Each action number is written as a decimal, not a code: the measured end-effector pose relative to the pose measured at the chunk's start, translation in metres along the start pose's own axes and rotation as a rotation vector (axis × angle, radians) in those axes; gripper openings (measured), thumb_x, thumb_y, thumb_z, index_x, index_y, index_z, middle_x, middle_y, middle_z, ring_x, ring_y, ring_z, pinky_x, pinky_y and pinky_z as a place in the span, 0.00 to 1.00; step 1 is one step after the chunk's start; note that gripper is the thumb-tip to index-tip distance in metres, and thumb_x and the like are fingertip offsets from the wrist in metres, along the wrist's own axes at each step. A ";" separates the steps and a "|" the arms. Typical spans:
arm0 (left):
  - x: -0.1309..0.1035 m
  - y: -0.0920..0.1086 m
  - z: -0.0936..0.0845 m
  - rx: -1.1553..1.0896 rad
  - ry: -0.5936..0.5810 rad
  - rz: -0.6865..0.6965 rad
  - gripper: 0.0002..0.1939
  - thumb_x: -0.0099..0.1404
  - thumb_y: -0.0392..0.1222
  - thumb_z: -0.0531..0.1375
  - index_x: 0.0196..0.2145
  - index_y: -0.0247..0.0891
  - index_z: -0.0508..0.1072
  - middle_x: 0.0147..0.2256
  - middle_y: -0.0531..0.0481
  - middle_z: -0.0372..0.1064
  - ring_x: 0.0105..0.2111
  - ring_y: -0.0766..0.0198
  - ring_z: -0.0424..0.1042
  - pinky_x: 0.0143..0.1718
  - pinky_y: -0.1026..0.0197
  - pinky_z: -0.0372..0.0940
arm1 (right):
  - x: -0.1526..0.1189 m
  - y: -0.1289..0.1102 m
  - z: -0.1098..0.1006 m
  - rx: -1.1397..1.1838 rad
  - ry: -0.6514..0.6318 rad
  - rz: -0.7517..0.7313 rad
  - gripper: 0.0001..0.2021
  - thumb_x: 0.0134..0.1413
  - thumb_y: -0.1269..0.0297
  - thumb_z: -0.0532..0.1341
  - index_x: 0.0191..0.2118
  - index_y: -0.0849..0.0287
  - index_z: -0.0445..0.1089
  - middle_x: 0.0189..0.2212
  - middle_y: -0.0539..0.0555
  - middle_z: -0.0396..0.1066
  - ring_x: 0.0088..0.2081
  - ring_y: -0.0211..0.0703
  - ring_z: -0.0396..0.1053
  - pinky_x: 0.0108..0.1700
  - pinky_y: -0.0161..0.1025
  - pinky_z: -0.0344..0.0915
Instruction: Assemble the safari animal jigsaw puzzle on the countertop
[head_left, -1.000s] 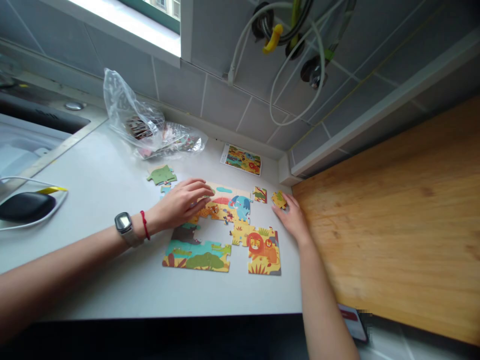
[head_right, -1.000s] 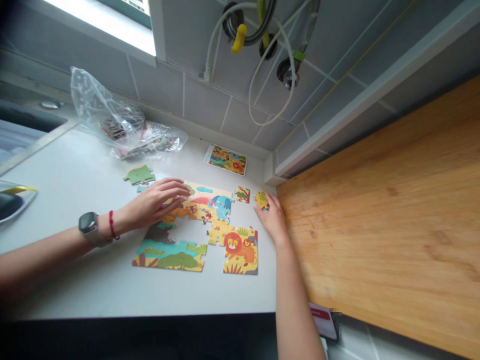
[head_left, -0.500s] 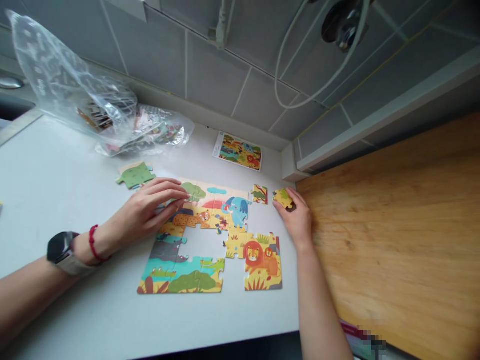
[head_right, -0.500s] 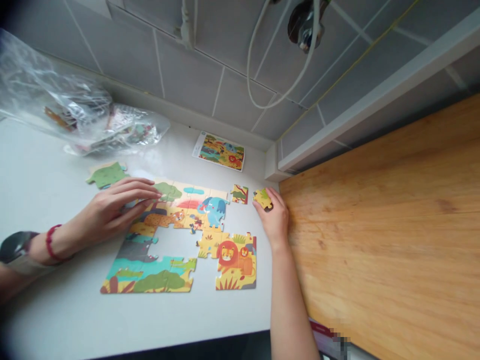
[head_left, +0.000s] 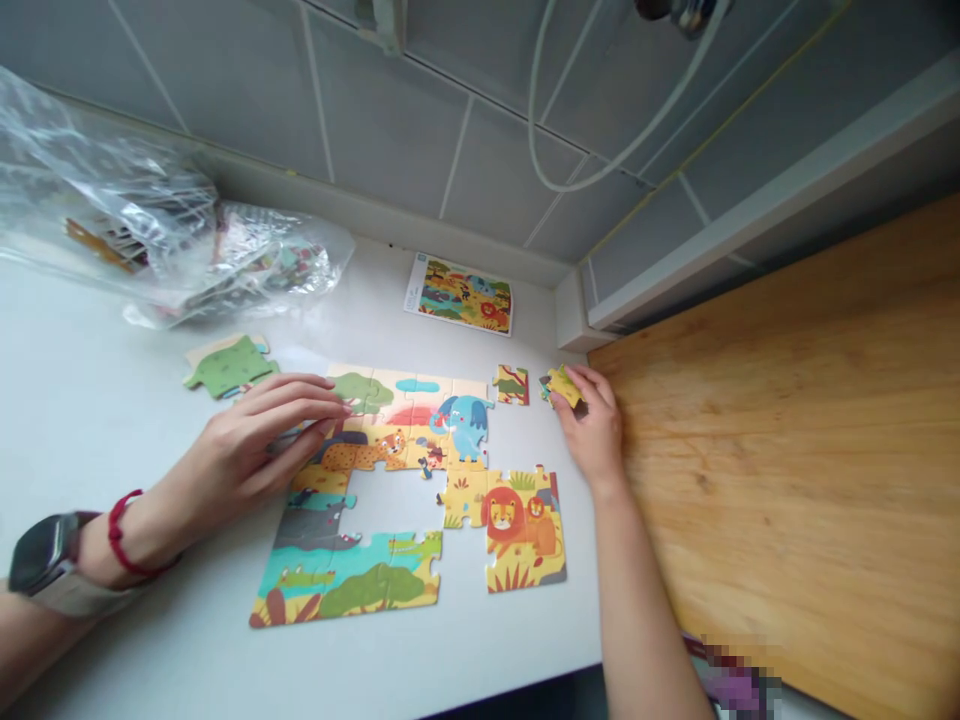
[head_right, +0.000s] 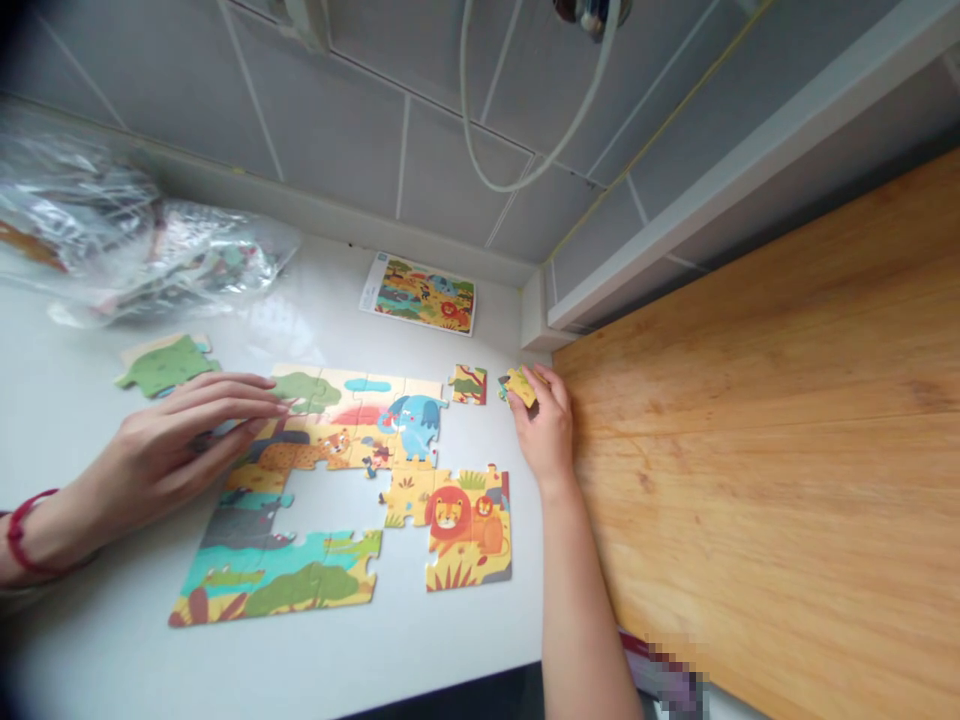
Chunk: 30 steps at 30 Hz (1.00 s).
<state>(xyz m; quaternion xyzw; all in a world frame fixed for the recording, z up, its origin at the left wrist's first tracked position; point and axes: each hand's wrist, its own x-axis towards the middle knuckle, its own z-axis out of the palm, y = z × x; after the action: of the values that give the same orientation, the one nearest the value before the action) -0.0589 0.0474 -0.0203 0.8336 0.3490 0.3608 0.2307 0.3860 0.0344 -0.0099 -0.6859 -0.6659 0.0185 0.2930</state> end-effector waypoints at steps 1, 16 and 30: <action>0.001 0.001 0.000 0.003 0.006 0.006 0.14 0.74 0.36 0.59 0.53 0.50 0.76 0.47 0.51 0.79 0.50 0.54 0.76 0.51 0.51 0.73 | 0.000 0.002 0.002 -0.009 -0.011 0.014 0.21 0.68 0.52 0.62 0.59 0.57 0.78 0.60 0.65 0.72 0.62 0.58 0.71 0.67 0.57 0.67; 0.008 0.010 0.006 0.080 0.103 -0.044 0.11 0.76 0.43 0.57 0.43 0.39 0.80 0.41 0.45 0.80 0.45 0.57 0.76 0.50 0.52 0.72 | -0.006 -0.028 0.033 0.117 -0.223 -0.148 0.23 0.69 0.49 0.60 0.62 0.52 0.75 0.62 0.61 0.74 0.73 0.62 0.57 0.73 0.68 0.54; 0.008 0.019 0.001 0.211 0.110 -0.137 0.19 0.81 0.42 0.48 0.42 0.38 0.78 0.46 0.42 0.76 0.50 0.56 0.71 0.57 0.49 0.68 | -0.007 -0.037 0.031 0.195 0.075 -0.243 0.20 0.63 0.44 0.67 0.44 0.58 0.82 0.43 0.62 0.82 0.49 0.59 0.75 0.56 0.59 0.72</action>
<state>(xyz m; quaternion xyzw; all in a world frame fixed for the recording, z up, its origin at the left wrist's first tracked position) -0.0458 0.0410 -0.0051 0.8065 0.4530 0.3506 0.1465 0.3394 0.0376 -0.0225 -0.5687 -0.7277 0.0219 0.3829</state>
